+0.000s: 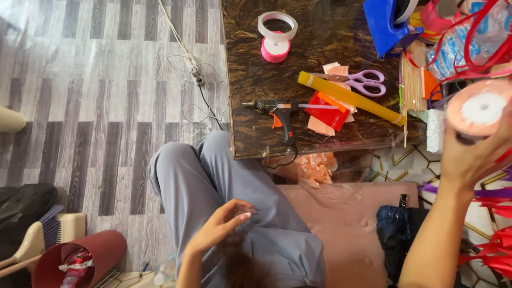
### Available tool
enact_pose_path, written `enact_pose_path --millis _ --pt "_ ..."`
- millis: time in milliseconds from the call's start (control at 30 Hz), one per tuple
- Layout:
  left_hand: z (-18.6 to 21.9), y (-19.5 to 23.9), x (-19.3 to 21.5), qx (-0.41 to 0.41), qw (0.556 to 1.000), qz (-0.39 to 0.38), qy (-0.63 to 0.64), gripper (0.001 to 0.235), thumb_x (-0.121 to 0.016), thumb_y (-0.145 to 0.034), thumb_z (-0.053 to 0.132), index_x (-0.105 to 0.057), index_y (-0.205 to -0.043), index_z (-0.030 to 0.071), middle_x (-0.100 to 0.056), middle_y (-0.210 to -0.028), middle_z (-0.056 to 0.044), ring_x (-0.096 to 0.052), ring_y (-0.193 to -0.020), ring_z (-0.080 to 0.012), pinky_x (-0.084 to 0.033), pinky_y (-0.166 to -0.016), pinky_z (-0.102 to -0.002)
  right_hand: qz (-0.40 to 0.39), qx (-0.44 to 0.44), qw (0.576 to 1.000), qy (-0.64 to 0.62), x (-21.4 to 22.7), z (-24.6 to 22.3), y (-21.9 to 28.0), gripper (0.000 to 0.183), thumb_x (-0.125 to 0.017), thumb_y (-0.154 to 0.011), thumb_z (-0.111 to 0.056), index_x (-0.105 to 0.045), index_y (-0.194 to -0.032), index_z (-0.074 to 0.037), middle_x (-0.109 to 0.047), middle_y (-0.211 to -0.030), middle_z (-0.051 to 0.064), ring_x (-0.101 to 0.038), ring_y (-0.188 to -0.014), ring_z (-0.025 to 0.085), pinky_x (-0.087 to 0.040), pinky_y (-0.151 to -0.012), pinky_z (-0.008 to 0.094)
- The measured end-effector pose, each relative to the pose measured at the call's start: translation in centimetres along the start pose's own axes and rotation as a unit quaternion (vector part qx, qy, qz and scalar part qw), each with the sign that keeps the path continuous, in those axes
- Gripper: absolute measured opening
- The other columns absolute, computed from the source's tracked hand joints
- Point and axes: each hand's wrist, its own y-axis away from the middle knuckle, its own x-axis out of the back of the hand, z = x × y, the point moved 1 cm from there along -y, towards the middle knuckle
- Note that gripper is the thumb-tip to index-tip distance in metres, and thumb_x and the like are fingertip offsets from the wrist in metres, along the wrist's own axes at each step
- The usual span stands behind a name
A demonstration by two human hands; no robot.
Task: Cutting ribbon strips and using a glue gun to assemble them into decorative pieces.
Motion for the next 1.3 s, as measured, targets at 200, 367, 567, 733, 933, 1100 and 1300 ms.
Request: enact_pose_path --millis 200,367,567,733,933,1100,1300 --pt "7.3 -1.8 -5.7 -0.182 0.979 0.011 -0.092 0.039 -0.073 -0.096 0.036 -0.068 -0.126 0.012 -0.075 -0.125 -0.001 -0.07 -0.111 -0.0121 -0.053 -0.093 -0.029 -0.022 -0.005 0.981 -0.192 7.3 -10.2 -1.8 0.099 -0.113 -0.097 0.009 -0.033 -0.156 0.014 -0.04 -0.158 0.04 -0.046 -0.147 0.06 -0.051 -0.12 0.071" --pt "13.4 -3.5 -9.4 -0.248 0.954 -0.024 -0.164 0.057 -0.067 -0.091 0.053 -0.058 -0.128 0.011 -0.071 -0.123 -0.007 -0.069 -0.111 -0.021 -0.052 -0.095 -0.034 -0.052 -0.079 0.94 -0.327 9.0 -16.2 0.8 0.121 -0.107 -0.081 0.003 -0.018 -0.163 0.006 -0.028 -0.168 0.033 -0.035 -0.159 0.056 -0.032 -0.137 0.068" --pt "13.6 -6.0 -10.3 -0.29 0.942 0.077 -0.149 0.053 -0.067 -0.089 0.056 -0.048 -0.109 0.011 -0.063 -0.098 -0.004 -0.061 -0.082 -0.0202 -0.05 -0.074 -0.035 -0.085 -0.187 0.834 -0.512 8.8 -21.8 1.5 0.128 -0.09 -0.074 -0.026 -0.007 -0.171 -0.009 -0.014 -0.178 0.027 -0.025 -0.169 0.042 -0.029 -0.142 0.06" --pt "11.5 -6.8 -7.6 -0.249 0.951 0.14 -0.116 0.042 -0.061 -0.098 0.051 -0.043 -0.105 0.013 -0.055 -0.084 -0.003 -0.056 -0.07 -0.0188 -0.044 -0.071 -0.035 -0.107 -0.185 0.842 -0.495 8.4 -24.7 0.2 0.131 -0.102 -0.077 -0.019 -0.011 -0.171 -0.004 -0.012 -0.179 0.019 -0.015 -0.172 0.037 -0.019 -0.147 0.055" --pt "11.7 -4.3 -6.6 -0.398 0.873 0.261 -0.105 0.039 -0.05 -0.112 0.024 -0.033 -0.08 0.012 -0.033 -0.077 0.001 -0.033 -0.072 -0.0127 -0.031 -0.065 -0.033 -0.109 -0.189 0.758 -0.615 8.0 -28.6 -1.1 0.118 -0.088 -0.084 -0.035 -0.013 -0.169 -0.004 -0.027 -0.174 0.022 -0.037 -0.165 0.038 -0.027 -0.143 0.052" --pt "10.0 -4.3 -4.5 -0.398 0.865 0.297 -0.076 0.041 -0.056 -0.112 0.032 -0.051 -0.074 0.017 -0.042 -0.06 0.003 -0.041 -0.06 -0.0105 -0.044 -0.062 -0.028 -0.1 -0.229 0.703 -0.666 7.7 -29.2 -0.5 0.142 -0.104 -0.064 -0.025 -0.013 -0.17 0.0 -0.034 -0.166 0.018 -0.032 -0.155 0.022 -0.016 -0.138 0.045" --pt "10.7 -3.8 -3.2 -0.369 0.907 0.203 0.011 0.047 -0.054 -0.113 0.03 -0.055 -0.069 0.016 -0.047 -0.053 0.004 -0.042 -0.055 -0.0071 -0.042 -0.054 -0.025 -0.111 -0.239 0.657 -0.706 7.1 -28.0 0.4 0.141 -0.101 -0.063 -0.03 -0.014 -0.17 -0.001 -0.037 -0.165 0.019 -0.039 -0.152 0.025 -0.024 -0.137 0.046"
